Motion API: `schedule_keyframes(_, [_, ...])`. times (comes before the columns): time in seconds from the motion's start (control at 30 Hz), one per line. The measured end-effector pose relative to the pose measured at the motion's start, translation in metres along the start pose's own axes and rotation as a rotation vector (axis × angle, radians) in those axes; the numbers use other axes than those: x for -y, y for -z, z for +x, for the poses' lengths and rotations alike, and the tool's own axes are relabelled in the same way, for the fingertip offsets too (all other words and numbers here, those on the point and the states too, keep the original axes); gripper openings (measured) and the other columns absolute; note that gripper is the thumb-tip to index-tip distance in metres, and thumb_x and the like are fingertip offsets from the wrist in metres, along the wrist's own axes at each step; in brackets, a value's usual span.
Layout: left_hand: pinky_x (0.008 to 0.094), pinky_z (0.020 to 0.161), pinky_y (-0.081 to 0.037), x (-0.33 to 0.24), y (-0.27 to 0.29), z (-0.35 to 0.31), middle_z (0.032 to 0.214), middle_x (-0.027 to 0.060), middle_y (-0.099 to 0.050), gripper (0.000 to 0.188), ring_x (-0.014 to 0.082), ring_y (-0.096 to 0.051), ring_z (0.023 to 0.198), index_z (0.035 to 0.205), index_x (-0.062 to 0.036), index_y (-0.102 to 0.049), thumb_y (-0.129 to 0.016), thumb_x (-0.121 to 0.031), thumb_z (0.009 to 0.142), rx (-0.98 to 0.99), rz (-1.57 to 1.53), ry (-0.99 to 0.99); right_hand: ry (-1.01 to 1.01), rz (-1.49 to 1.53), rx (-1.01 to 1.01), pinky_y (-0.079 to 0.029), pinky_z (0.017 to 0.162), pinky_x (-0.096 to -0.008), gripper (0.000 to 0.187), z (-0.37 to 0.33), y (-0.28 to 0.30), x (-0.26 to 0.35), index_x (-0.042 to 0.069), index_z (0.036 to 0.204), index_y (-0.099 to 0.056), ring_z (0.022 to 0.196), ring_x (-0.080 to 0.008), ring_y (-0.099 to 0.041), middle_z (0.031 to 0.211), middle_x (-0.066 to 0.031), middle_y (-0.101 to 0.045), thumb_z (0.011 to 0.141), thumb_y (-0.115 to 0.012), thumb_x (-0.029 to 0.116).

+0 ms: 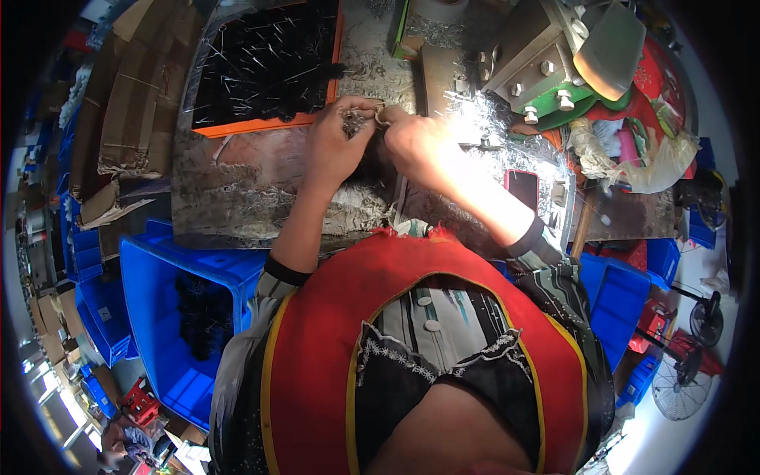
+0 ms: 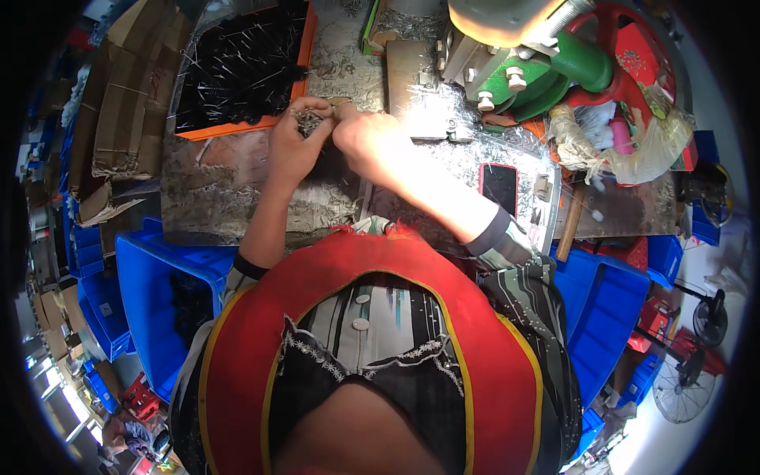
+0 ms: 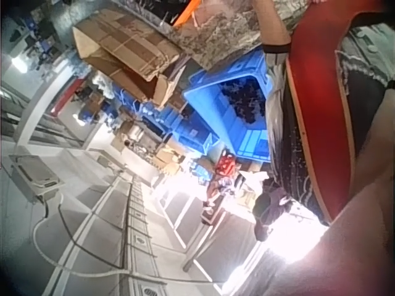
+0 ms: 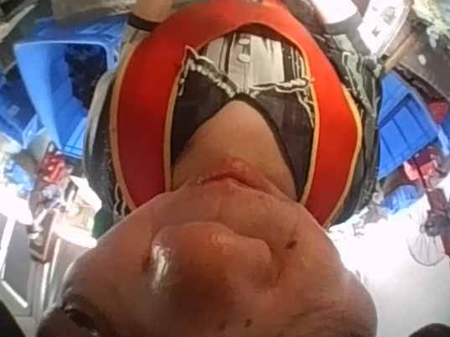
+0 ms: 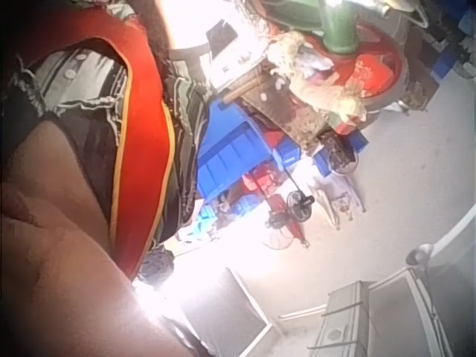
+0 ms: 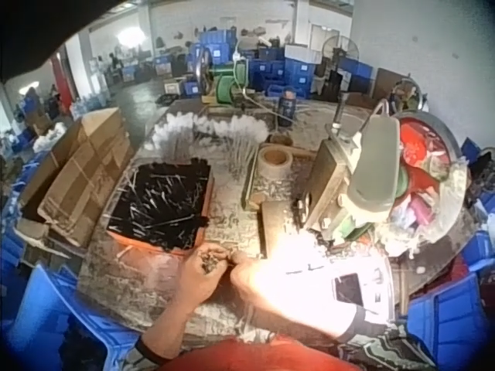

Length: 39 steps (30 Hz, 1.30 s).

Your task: Inserting and securing black and white bristles into circular bases using an industrial press machine to assemble brushes.

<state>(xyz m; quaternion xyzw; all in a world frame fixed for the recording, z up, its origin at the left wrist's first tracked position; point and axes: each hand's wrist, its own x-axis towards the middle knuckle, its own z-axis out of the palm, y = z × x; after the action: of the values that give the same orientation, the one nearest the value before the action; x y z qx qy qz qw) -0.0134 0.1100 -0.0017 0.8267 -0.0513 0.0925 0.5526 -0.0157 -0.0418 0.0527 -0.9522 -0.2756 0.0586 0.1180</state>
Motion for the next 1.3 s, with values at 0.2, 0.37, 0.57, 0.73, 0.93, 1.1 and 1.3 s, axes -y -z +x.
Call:
schedule_keyframes(0.2, [0.0262, 0.074, -0.045, 0.0, 0.009, -0.009, 0.085, 0.005, -0.062, 0.015, 0.0142, -0.059, 0.081, 0.091, -0.0047, -0.056, -0.06, -0.008, 0.077, -0.076, -0.057, -0.011, 0.039, -0.224, -0.039, -0.051, 0.059, -0.0375, 0.007, -0.013, -0.032, -0.007, -0.002, 0.072, -0.059, 0.07, -0.0313, -0.062, 0.086, -0.0197, -0.055, 0.067, -0.056, 0.001])
schedule_keyframes(0.37, [0.025, 0.074, -0.044, -0.002, 0.006, -0.014, 0.085, 0.0042, -0.061, 0.014, 0.0124, -0.057, 0.083, 0.091, -0.0045, -0.056, -0.06, -0.005, 0.078, -0.101, -0.166, 0.0, 0.221, -0.106, -0.238, -0.051, 0.054, -0.0353, 0.004, -0.015, -0.049, -0.015, 0.0, 0.067, -0.058, 0.069, -0.027, -0.061, 0.079, -0.0144, -0.053, 0.064, -0.057, 0.002])
schedule_keyframes(0.57, [0.0338, 0.075, -0.043, -0.027, 0.021, -0.009, 0.086, 0.0057, -0.06, 0.02, 0.0223, -0.057, 0.085, 0.091, -0.0068, -0.056, -0.062, -0.002, 0.073, -0.175, 0.252, -0.394, 0.147, -0.076, -0.187, -0.05, 0.058, -0.0371, 0.004, -0.015, -0.025, -0.01, 0.001, 0.07, -0.057, 0.071, -0.0293, -0.059, 0.081, -0.0131, -0.053, 0.066, -0.056, 0.002])
schedule_keyframes(0.73, [0.0378, 0.08, -0.041, -0.045, 0.019, -0.008, 0.091, 0.0064, -0.06, 0.027, 0.0259, -0.055, 0.088, 0.092, -0.0103, -0.057, -0.059, -0.001, 0.067, -0.144, 0.469, -0.578, 0.101, 0.605, -0.616, -0.044, 0.06, -0.0373, 0.011, -0.004, 0.007, -0.002, -0.001, 0.079, -0.049, 0.069, -0.034, -0.054, 0.078, -0.0172, -0.049, 0.073, -0.056, 0.004])
schedule_keyframes(0.93, [0.0394, 0.082, -0.039, -0.034, -0.008, -0.021, 0.094, 0.0096, -0.058, 0.059, 0.031, -0.054, 0.091, 0.121, -0.013, -0.046, -0.061, -0.005, 0.065, -0.011, 0.353, -0.449, 0.074, 0.667, -0.563, -0.046, 0.063, -0.0322, 0.014, -0.001, -0.036, -0.016, -0.004, 0.087, -0.055, 0.072, -0.0283, -0.058, 0.082, -0.0152, -0.055, 0.073, -0.052, -0.003])
schedule_keyframes(1.1, [0.0432, 0.084, -0.041, -0.032, -0.008, -0.022, 0.115, 0.0147, -0.048, 0.079, 0.0341, -0.051, 0.096, 0.13, -0.0151, -0.035, -0.067, -0.002, 0.059, -0.059, 0.339, -0.351, 0.007, 0.811, -0.412, -0.044, 0.061, -0.0266, 0.013, -0.002, -0.04, -0.019, -0.005, 0.082, -0.054, 0.069, -0.0218, -0.056, 0.077, -0.0126, -0.056, 0.07, -0.053, -0.01])
schedule_keyframes(1.3, [0.0391, 0.085, -0.04, -0.038, -0.013, -0.007, 0.088, 0.0095, -0.06, 0.07, 0.0294, -0.055, 0.091, 0.127, -0.018, -0.04, -0.067, -0.007, 0.063, 0.139, 0.468, -0.223, 0.039, 0.561, -0.429, -0.042, 0.062, -0.0276, 0.014, -0.013, -0.031, -0.034, 0.0, 0.079, -0.057, 0.066, -0.0199, -0.054, 0.073, -0.011, -0.056, 0.07, -0.054, -0.01])
